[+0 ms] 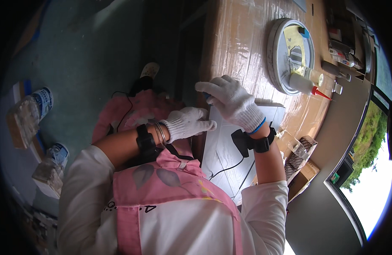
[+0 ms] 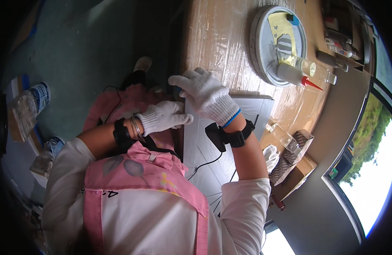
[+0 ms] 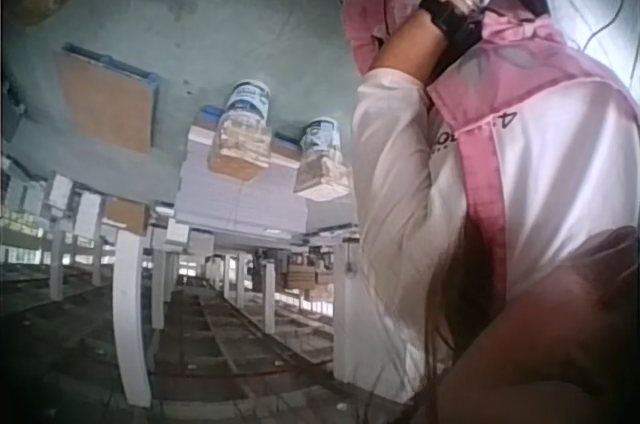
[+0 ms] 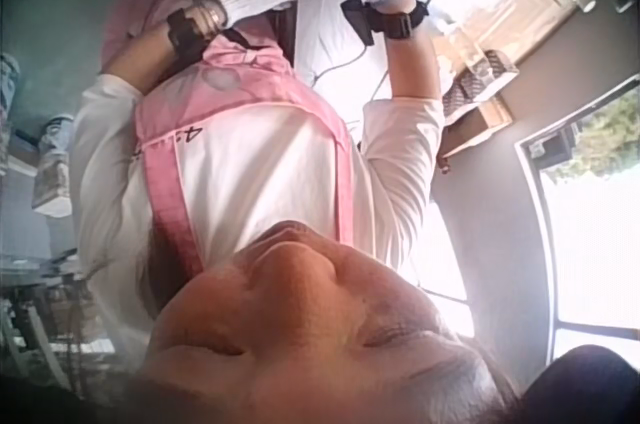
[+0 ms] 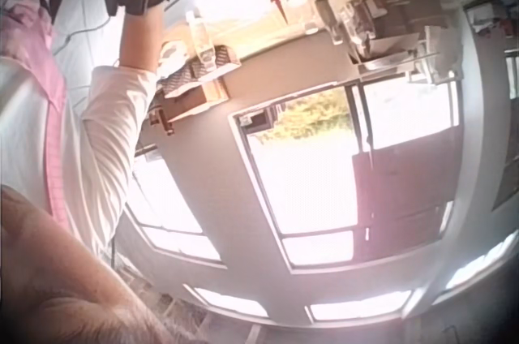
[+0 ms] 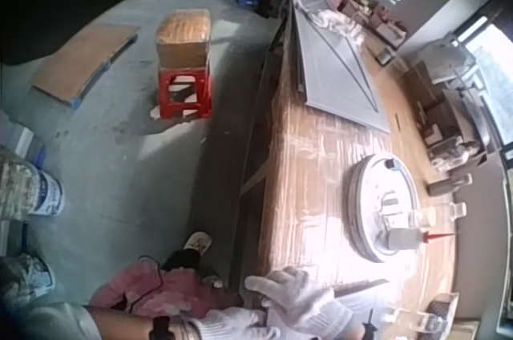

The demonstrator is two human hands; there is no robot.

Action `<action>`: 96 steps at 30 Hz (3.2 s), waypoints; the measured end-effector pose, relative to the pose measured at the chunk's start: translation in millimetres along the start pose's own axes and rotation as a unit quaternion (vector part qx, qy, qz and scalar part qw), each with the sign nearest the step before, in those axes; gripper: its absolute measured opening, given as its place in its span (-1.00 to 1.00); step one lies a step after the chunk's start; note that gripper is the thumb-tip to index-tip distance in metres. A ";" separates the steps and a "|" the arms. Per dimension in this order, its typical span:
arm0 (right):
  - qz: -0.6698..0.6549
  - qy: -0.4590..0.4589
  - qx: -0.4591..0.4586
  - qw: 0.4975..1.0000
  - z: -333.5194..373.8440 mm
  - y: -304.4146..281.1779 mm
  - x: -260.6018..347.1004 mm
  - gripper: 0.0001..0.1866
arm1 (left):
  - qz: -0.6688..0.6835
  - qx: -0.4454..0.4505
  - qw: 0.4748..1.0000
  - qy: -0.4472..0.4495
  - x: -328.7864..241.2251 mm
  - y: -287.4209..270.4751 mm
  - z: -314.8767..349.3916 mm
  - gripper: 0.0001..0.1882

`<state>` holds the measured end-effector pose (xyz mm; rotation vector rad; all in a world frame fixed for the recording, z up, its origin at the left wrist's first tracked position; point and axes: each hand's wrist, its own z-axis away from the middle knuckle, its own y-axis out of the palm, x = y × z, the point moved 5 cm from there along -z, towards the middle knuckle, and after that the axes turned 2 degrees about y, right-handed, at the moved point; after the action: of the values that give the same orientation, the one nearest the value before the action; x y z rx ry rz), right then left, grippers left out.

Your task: Wiping and finishing a furniture panel with a cloth and a sanding block.

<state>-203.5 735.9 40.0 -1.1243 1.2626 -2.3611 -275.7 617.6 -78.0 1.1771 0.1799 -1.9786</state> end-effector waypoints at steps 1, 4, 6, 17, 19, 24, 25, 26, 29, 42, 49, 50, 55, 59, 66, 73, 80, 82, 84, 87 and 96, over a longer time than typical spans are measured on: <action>0.008 0.007 0.001 1.000 0.2 1.5 -1.9 -0.53 | 0.000 0.002 1.000 0.002 0.6 0.3 -0.6 -0.49; 0.008 0.018 -0.031 0.999 3.9 -5.6 -3.9 -0.54 | 0.006 0.007 1.000 0.001 -1.9 -0.3 -0.3 -0.50; -0.004 0.026 -0.040 0.999 8.5 -12.5 -2.4 -0.54 | 0.012 0.009 1.000 -0.007 -6.5 -2.2 2.8 -0.51; 0.012 0.012 -0.068 0.998 28.2 -10.1 0.3 -0.52 | 0.042 0.010 0.999 -0.017 -3.2 -0.1 1.6 -0.50; 0.023 0.038 -0.063 0.997 31.8 -15.6 -1.8 -0.53 | 0.045 0.009 0.999 -0.018 -4.4 -1.1 1.8 -0.51; -0.010 0.032 -0.093 0.995 33.3 -13.7 -0.5 -0.54 | 0.065 -0.001 0.998 -0.019 -6.3 -1.4 4.0 -0.53; -0.006 0.035 -0.092 0.995 34.1 -11.6 -0.3 -0.54 | 0.058 0.001 0.998 -0.024 -7.1 -1.8 4.3 -0.53; -0.003 0.039 -0.092 0.995 35.5 -10.7 -0.7 -0.55 | 0.050 0.003 0.998 -0.030 -8.5 -2.6 4.9 -0.53; 0.031 0.060 -0.080 0.995 48.0 -20.3 -10.2 -0.55 | 0.061 0.011 0.998 -0.022 1.8 -0.9 0.3 -0.54; 0.060 0.148 -0.120 0.980 92.8 -35.8 -48.3 -0.58 | -0.023 0.011 0.995 -0.094 -32.0 -13.1 16.2 -0.49; 0.036 0.165 -0.173 0.970 108.0 -36.2 -61.7 -0.57 | 0.067 0.010 0.996 -0.060 -33.2 -9.9 15.7 -0.45; 0.044 0.172 -0.156 0.972 107.5 -34.1 -62.5 -0.58 | 0.077 0.007 0.995 -0.056 -32.7 -9.5 15.8 -0.45; 0.109 0.228 -0.164 0.954 137.0 -46.1 -93.1 -0.62 | 0.077 0.010 0.995 -0.059 -34.5 -10.5 17.2 -0.49; 0.128 0.249 -0.183 0.943 148.7 -49.9 -107.5 -0.64 | 0.081 0.015 0.996 -0.042 -30.2 -10.1 14.9 -0.52; 0.096 0.258 -0.170 0.946 163.1 -50.0 -121.2 -0.62 | 0.041 0.008 0.999 -0.034 -31.6 -11.4 14.9 -0.57; 0.102 0.250 -0.253 0.929 185.5 -65.1 -139.7 -0.61 | 0.032 -0.008 0.999 -0.029 -39.6 -10.4 18.1 -0.55; 0.138 0.319 -0.211 0.914 203.1 -62.8 -163.2 -0.64 | 0.024 0.011 0.998 -0.058 -41.9 -11.2 19.6 -0.52; 0.146 0.351 -0.209 0.901 208.7 -65.6 -166.2 -0.63 | 0.021 0.009 0.998 -0.059 -43.4 -10.8 19.5 -0.53; 0.089 0.308 -0.245 0.915 209.8 -61.4 -165.0 -0.63 | 0.023 0.006 0.998 -0.059 -43.5 -10.5 20.4 -0.54; 0.076 0.291 -0.254 0.919 210.1 -57.6 -164.0 -0.62 | 0.025 0.002 0.998 -0.056 -42.3 -10.4 21.2 -0.54; 0.079 0.319 -0.270 0.905 220.1 -62.2 -171.7 -0.63 | 0.009 -0.012 0.999 -0.038 -40.1 -11.0 20.4 -0.56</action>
<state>80.5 729.7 73.0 -0.2910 2.2275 -2.3934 -287.5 637.7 -37.9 1.0832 0.1527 -1.9959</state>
